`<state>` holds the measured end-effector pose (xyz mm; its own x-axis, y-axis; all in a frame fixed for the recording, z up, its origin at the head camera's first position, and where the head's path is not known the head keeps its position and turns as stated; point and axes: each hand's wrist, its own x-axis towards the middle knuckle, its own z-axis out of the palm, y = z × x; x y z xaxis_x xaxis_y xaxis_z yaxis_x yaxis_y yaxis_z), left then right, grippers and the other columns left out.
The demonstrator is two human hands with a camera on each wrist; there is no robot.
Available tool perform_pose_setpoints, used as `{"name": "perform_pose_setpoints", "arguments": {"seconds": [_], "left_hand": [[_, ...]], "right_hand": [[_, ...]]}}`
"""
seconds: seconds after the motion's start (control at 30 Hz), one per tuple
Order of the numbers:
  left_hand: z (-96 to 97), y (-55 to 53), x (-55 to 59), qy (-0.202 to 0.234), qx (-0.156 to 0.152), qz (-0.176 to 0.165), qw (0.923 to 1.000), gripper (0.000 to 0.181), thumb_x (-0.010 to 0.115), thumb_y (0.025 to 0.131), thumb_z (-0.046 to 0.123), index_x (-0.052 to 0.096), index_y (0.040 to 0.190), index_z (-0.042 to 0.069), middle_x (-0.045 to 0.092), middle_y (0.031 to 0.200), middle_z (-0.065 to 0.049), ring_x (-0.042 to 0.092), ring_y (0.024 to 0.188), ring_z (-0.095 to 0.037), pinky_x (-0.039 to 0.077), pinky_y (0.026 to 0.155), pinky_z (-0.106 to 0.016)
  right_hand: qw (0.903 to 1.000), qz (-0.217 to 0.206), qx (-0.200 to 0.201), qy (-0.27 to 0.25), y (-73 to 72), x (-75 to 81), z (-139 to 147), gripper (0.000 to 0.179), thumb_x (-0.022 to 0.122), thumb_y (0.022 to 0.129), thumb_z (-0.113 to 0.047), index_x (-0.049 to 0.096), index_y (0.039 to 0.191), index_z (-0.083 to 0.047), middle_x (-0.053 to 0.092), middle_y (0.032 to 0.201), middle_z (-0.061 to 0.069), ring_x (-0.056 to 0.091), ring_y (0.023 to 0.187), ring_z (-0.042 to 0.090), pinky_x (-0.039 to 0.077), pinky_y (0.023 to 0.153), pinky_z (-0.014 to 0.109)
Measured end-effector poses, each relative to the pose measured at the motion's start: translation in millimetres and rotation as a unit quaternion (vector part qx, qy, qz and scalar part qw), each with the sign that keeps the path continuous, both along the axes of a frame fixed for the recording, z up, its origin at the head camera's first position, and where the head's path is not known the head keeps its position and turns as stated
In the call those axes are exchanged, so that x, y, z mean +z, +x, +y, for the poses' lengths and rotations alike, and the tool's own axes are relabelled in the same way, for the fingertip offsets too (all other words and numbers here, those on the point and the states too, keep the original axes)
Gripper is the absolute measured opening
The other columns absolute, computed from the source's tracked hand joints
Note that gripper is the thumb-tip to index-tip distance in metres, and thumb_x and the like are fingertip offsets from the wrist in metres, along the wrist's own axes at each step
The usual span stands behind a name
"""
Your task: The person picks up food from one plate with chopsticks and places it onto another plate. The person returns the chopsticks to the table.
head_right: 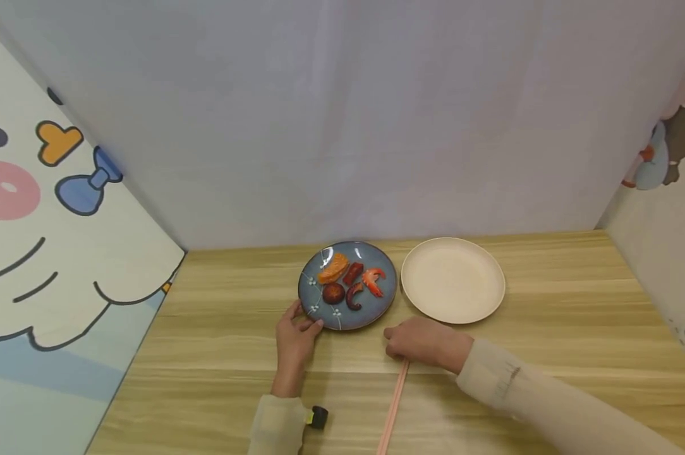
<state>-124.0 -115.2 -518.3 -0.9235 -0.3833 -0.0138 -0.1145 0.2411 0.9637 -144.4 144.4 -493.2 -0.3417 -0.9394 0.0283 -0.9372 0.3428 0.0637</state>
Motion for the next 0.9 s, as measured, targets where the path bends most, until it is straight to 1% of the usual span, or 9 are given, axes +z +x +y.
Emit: {"name": "perform_pose_setpoints", "arguments": {"seconds": [0.2,0.43,0.5,0.67,0.73,0.83,0.9], "left_hand": [[0.8,-0.4,-1.5,-0.005,-0.001,-0.003,1.0000,0.070,0.076,0.081,-0.017,0.048,0.145,-0.020,0.060,0.128,-0.031,0.072,0.089,-0.036,0.053,0.062,-0.015],[-0.3,-2.5,-3.1,0.000,0.000,-0.008,1.0000,0.070,0.076,0.082,-0.016,0.048,0.146,-0.019,0.059,0.128,-0.031,0.071,0.087,-0.031,0.049,0.059,-0.011],[-1.0,-2.6,-3.2,0.001,0.001,-0.009,1.0000,0.070,0.076,0.082,-0.016,0.048,0.146,-0.019,0.059,0.129,-0.031,0.071,0.087,-0.030,0.049,0.059,-0.010],[-1.8,-2.6,-2.4,0.000,-0.005,-0.011,0.9999,0.070,0.076,0.083,-0.015,0.048,0.147,-0.019,0.059,0.130,-0.031,0.072,0.087,-0.030,0.049,0.059,-0.010],[-1.9,-2.1,-2.0,0.000,-0.005,-0.010,0.9999,0.070,0.076,0.083,-0.015,0.048,0.147,-0.018,0.059,0.129,-0.031,0.072,0.087,-0.030,0.049,0.059,-0.011],[-2.0,-1.0,-1.7,-0.003,-0.003,-0.009,1.0000,0.070,0.077,0.082,-0.015,0.048,0.146,-0.019,0.060,0.129,-0.031,0.072,0.086,-0.031,0.049,0.059,-0.011],[-1.7,-0.1,-1.2,-0.003,-0.002,-0.008,1.0000,0.070,0.077,0.082,-0.015,0.049,0.146,-0.019,0.060,0.128,-0.031,0.072,0.086,-0.031,0.049,0.059,-0.011]], "right_hand": [[0.9999,0.002,0.011,0.010,-1.8,1.8,-0.7,0.030,0.080,0.083,-0.013,0.060,0.065,-0.025,0.048,0.077,-0.008,0.033,0.061,0.001,0.039,0.050,0.016],[0.9996,-0.011,0.019,0.018,-3.9,5.4,-1.2,0.029,0.081,0.082,-0.010,0.061,0.067,-0.024,0.049,0.078,-0.008,0.038,0.060,0.001,0.039,0.051,0.016],[0.9994,-0.018,0.023,0.017,-4.6,6.1,-1.2,0.029,0.082,0.082,-0.009,0.061,0.068,-0.024,0.049,0.078,-0.009,0.038,0.060,0.001,0.039,0.052,0.015],[0.9975,-0.066,0.020,0.017,-6.2,7.1,2.3,0.035,0.086,0.079,-0.011,0.055,0.068,-0.022,0.043,0.076,-0.011,0.031,0.063,0.001,0.033,0.054,0.014],[0.9965,-0.079,0.020,0.016,-6.7,6.6,3.9,0.036,0.087,0.077,-0.013,0.053,0.069,-0.021,0.040,0.076,-0.011,0.030,0.064,0.001,0.031,0.055,0.014],[0.9965,-0.080,0.022,0.011,-6.8,4.8,5.5,0.035,0.086,0.077,-0.014,0.053,0.069,-0.021,0.040,0.077,-0.011,0.030,0.064,0.001,0.032,0.055,0.014],[0.9965,-0.080,0.021,0.008,-5.5,3.5,6.9,0.034,0.085,0.079,-0.013,0.053,0.069,-0.022,0.041,0.077,-0.012,0.031,0.065,0.000,0.033,0.055,0.014]]}}
